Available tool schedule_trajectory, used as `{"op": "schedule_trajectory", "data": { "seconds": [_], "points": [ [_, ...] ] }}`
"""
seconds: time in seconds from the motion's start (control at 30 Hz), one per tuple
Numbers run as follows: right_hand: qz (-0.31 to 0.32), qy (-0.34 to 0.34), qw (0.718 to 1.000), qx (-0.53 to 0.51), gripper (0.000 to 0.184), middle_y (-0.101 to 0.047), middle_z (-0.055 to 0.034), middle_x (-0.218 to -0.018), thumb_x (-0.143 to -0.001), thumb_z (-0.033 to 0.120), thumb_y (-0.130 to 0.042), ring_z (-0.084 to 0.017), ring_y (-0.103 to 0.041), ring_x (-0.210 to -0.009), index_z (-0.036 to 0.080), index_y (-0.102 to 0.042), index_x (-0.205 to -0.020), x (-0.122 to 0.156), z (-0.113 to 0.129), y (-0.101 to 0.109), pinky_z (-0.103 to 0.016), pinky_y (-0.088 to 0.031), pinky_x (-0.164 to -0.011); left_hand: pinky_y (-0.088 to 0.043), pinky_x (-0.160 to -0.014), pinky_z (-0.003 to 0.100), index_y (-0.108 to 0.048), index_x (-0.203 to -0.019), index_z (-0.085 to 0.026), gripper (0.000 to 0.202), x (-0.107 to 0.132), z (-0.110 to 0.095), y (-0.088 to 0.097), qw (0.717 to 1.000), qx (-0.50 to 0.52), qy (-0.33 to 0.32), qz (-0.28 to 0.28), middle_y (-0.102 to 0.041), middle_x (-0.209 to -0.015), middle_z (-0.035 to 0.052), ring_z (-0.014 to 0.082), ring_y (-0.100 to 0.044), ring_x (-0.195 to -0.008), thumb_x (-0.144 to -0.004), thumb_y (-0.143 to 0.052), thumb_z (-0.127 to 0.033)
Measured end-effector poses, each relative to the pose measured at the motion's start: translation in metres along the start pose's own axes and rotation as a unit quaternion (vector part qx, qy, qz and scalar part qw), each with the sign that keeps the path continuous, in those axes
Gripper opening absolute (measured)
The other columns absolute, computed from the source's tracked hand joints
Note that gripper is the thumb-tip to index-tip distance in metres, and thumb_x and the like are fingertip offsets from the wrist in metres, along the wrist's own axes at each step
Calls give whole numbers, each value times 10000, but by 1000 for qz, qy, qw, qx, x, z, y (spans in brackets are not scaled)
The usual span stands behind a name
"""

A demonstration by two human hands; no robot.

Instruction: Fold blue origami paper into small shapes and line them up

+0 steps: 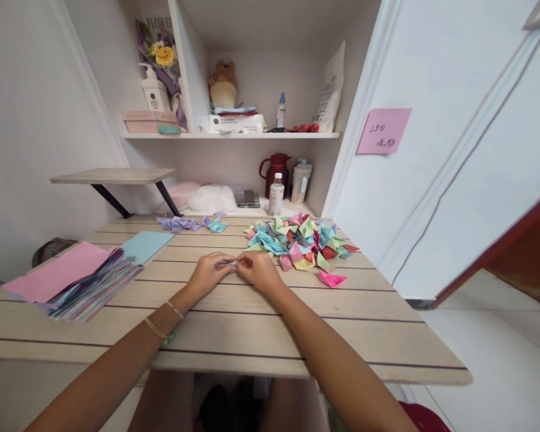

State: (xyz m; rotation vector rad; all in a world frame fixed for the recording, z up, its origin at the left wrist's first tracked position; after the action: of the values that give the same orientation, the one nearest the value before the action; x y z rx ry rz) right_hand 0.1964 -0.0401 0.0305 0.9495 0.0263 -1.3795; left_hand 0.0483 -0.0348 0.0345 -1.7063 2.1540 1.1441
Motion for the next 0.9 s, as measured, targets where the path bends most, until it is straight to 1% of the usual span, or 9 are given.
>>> {"op": "schedule_trajectory", "data": {
  "seconds": [0.13, 0.23, 0.4, 0.47, 0.57, 0.67, 0.77, 0.9],
  "points": [
    [-21, 5, 999, 36, 124, -657, -32, -695, -681, 162, -564, -137, -586, -629, 173, -660, -758, 0, 4, 3, -232, -442, -608, -495, -761, 310, -664, -926, -204, 225, 2, 3, -3, 999, -45, -2, 5, -681, -903, 72, 204, -638, -801, -717, -584, -234],
    [-32, 9, 998, 48, 128, -651, -29, -688, -681, 153, -554, -131, -576, -615, 170, -657, -755, 1, 8, 4, -226, -434, -603, -497, -754, 303, -661, -948, -206, 253, 3, 1, -5, 997, -73, -15, 8, -684, -909, 68, 202, -645, -770, -713, -568, -195],
    [-33, -4, 998, 56, 165, -647, -18, -670, -677, 152, -550, -127, -566, -594, 169, -651, -807, 1, 8, 0, -218, -424, -586, -501, -719, 267, -660, -913, -195, 256, 3, -1, -6, 996, -82, -25, -5, -690, -869, 49, 171, -643, -731, -689, -552, -137],
    [-28, -14, 998, 54, 156, -646, -16, -662, -680, 152, -547, -124, -567, -588, 165, -649, -797, 2, 7, -2, -214, -422, -581, -503, -705, 254, -653, -897, -183, 239, 4, 1, -7, 997, -78, -18, -10, -691, -850, 42, 158, -642, -718, -686, -552, -139],
    [-12, -21, 998, 63, 133, -642, -17, -656, -687, 161, -541, -122, -563, -586, 160, -645, -771, 2, 8, -1, -207, -411, -571, -499, -697, 245, -643, -886, -178, 217, 4, 2, -9, 996, -86, -16, -1, -689, -836, 37, 150, -640, -715, -696, -543, -146],
    [-2, -17, 992, 126, 124, -645, -33, -701, -683, 174, -545, -139, -562, -641, 164, -648, -753, 1, 14, 2, -219, -393, -592, -489, -692, 247, -640, -890, -190, 232, 5, 1, -9, 993, -118, -24, 6, -687, -831, 36, 156, -635, -719, -689, -541, -130],
    [6, -22, 980, 196, 117, -643, -49, -737, -679, 166, -536, -155, -559, -683, 167, -646, -719, 0, 19, 3, -229, -367, -595, -475, -686, 248, -638, -897, -195, 239, 5, -1, -9, 988, -153, -33, 8, -685, -827, 41, 162, -630, -722, -685, -550, -130],
    [14, -33, 969, 243, 123, -643, -43, -775, -693, 195, -533, -162, -559, -710, 184, -643, -745, 1, 21, 2, -235, -335, -575, -461, -713, 256, -629, -909, -194, 237, 6, -3, -10, 983, -177, -47, 11, -681, -843, 49, 169, -625, -753, -698, -545, -127]
  ]
}}
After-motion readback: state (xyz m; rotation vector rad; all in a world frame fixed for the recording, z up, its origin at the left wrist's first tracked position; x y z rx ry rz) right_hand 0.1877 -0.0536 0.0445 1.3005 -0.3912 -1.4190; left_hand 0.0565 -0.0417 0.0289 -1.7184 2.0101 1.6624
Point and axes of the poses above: each hand's wrist, its own x-axis away from the middle knuckle, its own y-axis out of the back of the hand, z = x × y, the point moved 4 cm from there along -x, towards the middle knuckle
